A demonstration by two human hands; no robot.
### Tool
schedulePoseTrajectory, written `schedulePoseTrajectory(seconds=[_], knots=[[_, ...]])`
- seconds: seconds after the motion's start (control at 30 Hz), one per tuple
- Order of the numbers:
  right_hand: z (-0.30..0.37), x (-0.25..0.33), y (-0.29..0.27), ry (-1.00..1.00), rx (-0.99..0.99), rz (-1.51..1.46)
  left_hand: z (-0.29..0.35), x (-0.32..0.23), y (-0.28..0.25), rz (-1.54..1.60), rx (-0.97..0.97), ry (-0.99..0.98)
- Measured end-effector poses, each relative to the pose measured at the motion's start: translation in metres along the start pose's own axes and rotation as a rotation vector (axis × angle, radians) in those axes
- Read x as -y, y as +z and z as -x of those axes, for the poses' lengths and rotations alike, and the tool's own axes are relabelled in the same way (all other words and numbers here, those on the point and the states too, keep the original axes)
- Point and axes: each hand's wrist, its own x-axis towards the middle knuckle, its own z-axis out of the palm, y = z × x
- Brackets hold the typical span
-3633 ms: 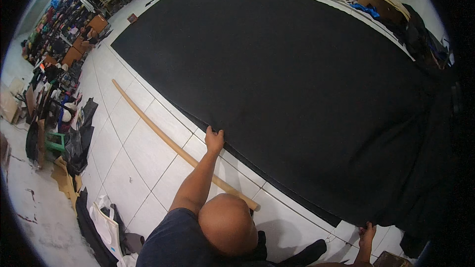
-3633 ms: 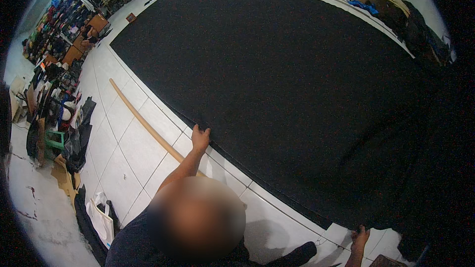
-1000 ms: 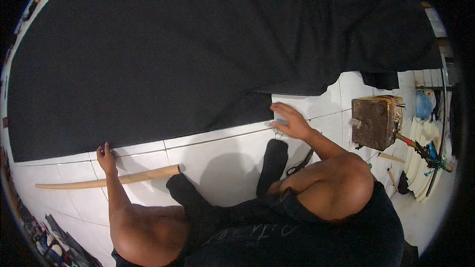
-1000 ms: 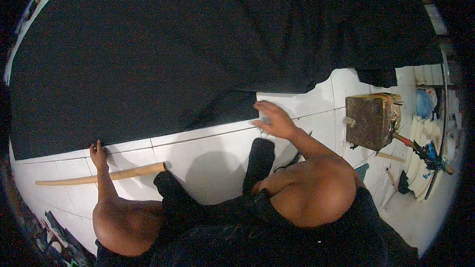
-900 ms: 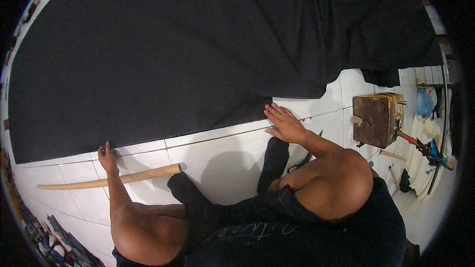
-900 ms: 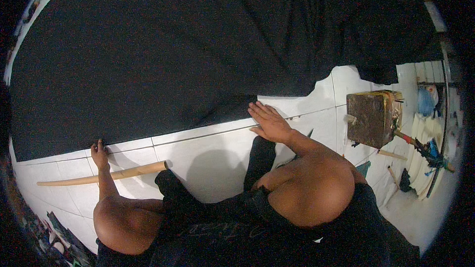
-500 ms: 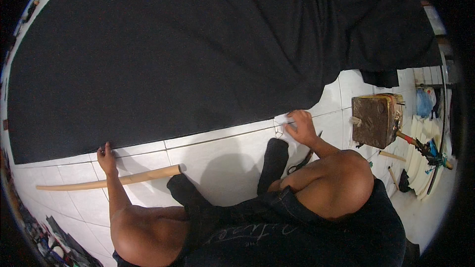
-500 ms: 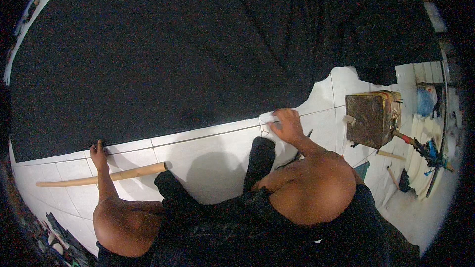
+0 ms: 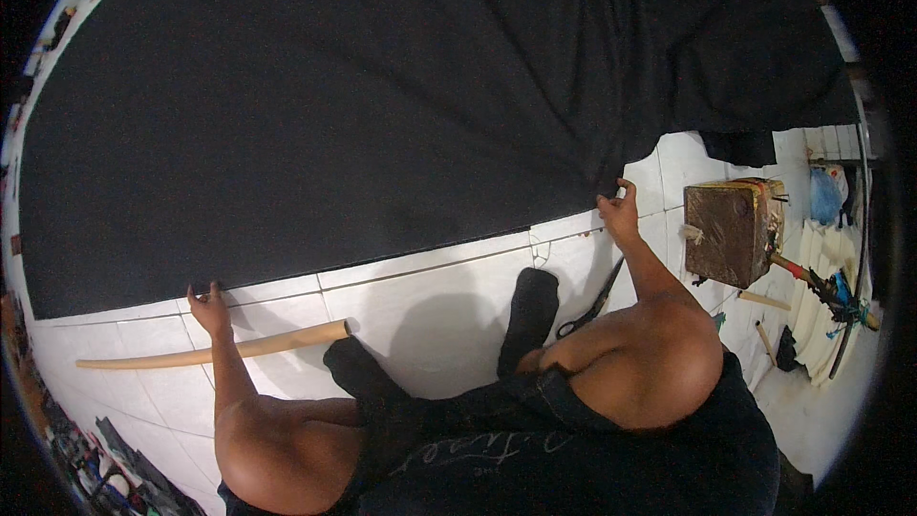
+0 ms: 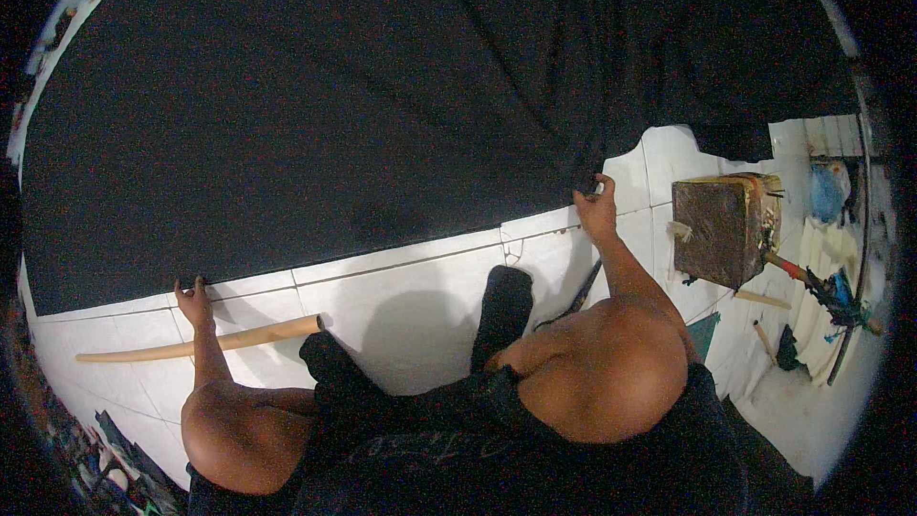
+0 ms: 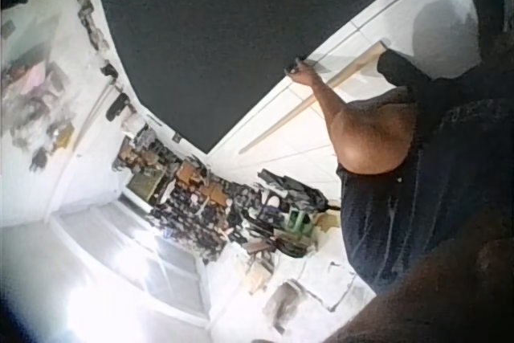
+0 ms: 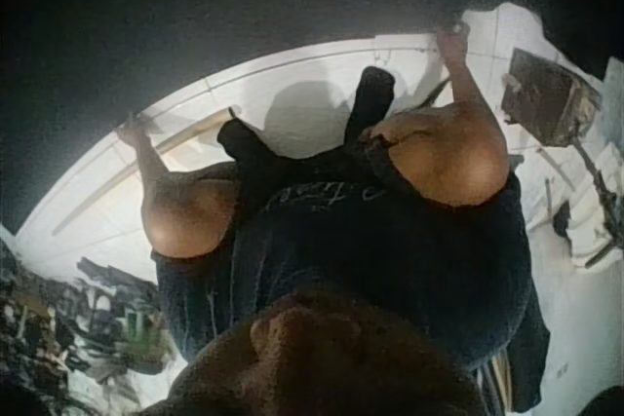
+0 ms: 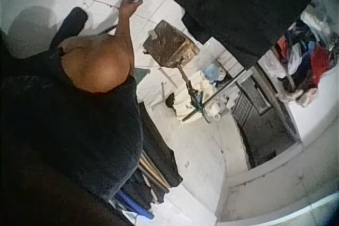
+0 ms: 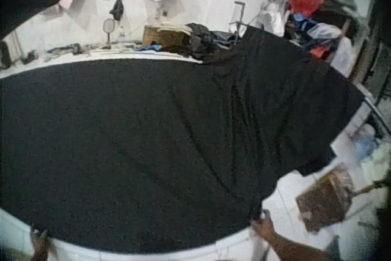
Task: The person measures a large piece of black fabric using a wooden pole, cuts it with shears, and then folds and aligns the layers by hand on the floor.
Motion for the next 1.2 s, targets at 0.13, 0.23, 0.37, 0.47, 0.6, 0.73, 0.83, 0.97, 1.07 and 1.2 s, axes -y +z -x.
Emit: schedulePoseTrajectory(seconds=[0.13,0.23,0.37,0.47,0.6,0.73,0.83,0.97,1.07,1.2], knots=[[-0.004,-0.013,-0.031,-0.198,0.123,0.153,0.042,-0.045,0.029,-0.442,-0.013,0.266],[0.011,0.0,-0.01,-0.33,0.114,-0.001,0.045,-0.035,0.014,-0.411,0.166,0.242],[0.051,0.031,-0.036,-0.407,-0.019,0.716,0.071,-0.09,0.028,-0.538,0.232,0.188],[0.103,0.069,-0.008,-0.695,0.282,0.814,0.082,-0.083,0.016,-0.647,0.228,0.186],[0.096,0.058,0.024,-0.702,0.475,0.92,0.078,-0.087,0.02,-0.67,0.251,0.401],[0.076,0.039,-0.015,-0.715,0.414,0.866,0.081,-0.112,0.048,-0.528,0.246,0.454],[0.056,0.052,-0.018,-0.746,0.326,0.777,0.089,-0.107,0.042,-0.468,0.214,0.487],[-0.02,0.131,-0.005,-0.814,0.108,0.743,0.108,-0.121,0.027,-0.565,0.297,0.545],[-0.068,0.206,0.003,-0.825,0.085,0.691,0.121,-0.139,0.023,-0.631,0.297,0.564],[-0.137,0.284,0.043,-0.868,0.078,0.816,0.137,-0.159,0.024,-0.634,0.324,0.557]])
